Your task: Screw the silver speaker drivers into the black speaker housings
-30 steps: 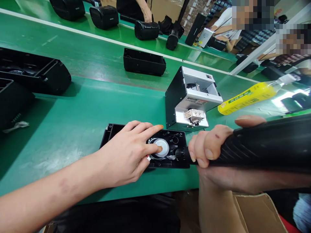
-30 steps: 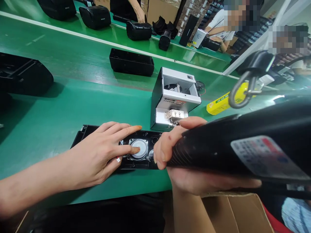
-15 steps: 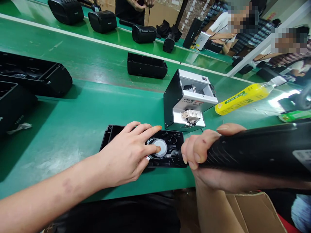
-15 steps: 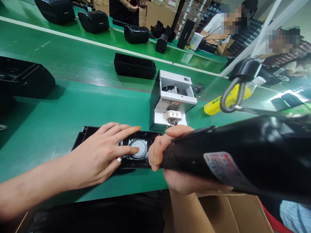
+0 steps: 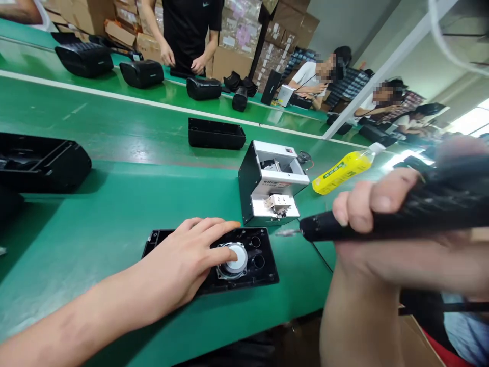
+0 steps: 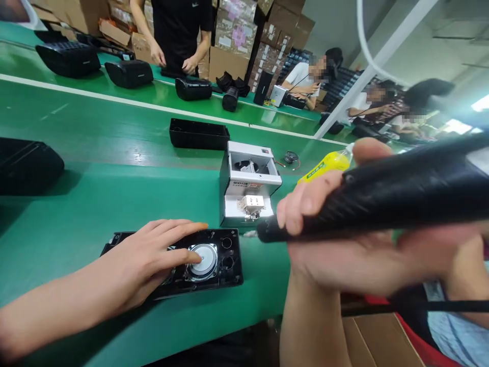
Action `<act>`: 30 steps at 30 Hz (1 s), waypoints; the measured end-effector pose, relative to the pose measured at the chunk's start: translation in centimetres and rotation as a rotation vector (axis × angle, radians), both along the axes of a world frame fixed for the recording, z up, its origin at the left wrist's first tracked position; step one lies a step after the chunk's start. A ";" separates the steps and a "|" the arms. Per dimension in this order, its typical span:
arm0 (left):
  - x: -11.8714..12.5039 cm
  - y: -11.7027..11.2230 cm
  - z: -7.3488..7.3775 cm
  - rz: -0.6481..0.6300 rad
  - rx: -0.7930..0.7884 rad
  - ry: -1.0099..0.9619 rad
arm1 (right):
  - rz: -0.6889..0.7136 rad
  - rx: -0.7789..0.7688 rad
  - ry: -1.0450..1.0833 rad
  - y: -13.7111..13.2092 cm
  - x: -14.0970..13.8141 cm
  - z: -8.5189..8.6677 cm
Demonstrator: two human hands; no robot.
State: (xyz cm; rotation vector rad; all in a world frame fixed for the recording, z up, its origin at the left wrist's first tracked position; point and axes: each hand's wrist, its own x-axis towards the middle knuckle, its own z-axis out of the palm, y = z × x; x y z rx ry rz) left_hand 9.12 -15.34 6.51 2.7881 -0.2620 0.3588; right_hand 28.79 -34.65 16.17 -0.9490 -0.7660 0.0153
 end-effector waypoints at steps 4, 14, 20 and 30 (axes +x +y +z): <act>0.3 1.4 -0.8 -0.046 0.036 0.026 | -0.158 0.112 -0.189 3.4 2.6 -0.4; -1.6 1.8 -1.4 0.030 0.150 -0.026 | -0.118 0.031 -0.107 4.9 3.1 -3.2; -1.4 2.1 -2.8 0.017 0.190 0.012 | -0.116 0.019 -0.103 4.5 2.8 -3.3; -1.8 1.1 -0.7 0.063 0.100 0.169 | -0.095 0.086 -0.130 2.9 1.0 -0.9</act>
